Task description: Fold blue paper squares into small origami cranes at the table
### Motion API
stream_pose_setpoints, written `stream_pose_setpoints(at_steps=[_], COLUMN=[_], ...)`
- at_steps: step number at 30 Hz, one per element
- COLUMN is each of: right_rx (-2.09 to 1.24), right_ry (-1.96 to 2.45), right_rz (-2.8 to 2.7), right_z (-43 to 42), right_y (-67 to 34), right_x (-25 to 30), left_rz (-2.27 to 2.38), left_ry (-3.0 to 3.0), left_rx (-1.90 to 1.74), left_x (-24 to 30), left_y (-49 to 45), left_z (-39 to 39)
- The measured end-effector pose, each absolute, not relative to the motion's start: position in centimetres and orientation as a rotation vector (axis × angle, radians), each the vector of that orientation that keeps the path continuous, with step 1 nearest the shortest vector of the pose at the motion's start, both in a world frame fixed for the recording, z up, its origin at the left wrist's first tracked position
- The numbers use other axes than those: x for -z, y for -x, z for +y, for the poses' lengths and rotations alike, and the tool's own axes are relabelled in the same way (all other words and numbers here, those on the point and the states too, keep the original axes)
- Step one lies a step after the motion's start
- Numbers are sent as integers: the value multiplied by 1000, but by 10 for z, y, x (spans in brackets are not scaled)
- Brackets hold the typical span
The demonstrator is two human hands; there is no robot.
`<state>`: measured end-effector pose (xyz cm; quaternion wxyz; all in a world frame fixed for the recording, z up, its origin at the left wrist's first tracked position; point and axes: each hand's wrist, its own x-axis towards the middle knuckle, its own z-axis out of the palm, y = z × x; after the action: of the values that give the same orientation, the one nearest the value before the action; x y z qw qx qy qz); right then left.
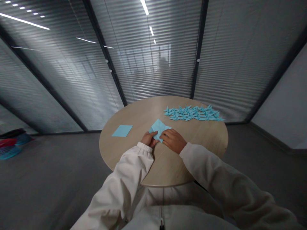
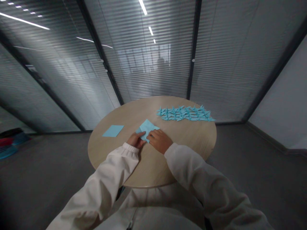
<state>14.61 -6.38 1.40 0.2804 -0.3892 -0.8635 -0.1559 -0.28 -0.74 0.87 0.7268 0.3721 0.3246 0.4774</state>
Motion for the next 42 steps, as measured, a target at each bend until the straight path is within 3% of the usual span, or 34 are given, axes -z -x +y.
stream_pose_setpoints(at_steps=[21,26,34,42], right_rx=[-120,-148,-117,-144], right_ry=[1192,1253,1315,1347], right_rz=[-1876,-1877,-1880,-1812], right_z=[-51,-51,-50,-50], right_y=[-152,-152,-151,-153], right_x=[-2,-1,-1,-1], left_rz=[776,740,849,864], left_ry=[-870,-941,-1545,-1617], left_rx=[-1049,-1026,-946,-1023], left_x=[-17,-16,-11,-17], left_y=[-1,-1,6,6], left_z=[-17,-19,-13,-18])
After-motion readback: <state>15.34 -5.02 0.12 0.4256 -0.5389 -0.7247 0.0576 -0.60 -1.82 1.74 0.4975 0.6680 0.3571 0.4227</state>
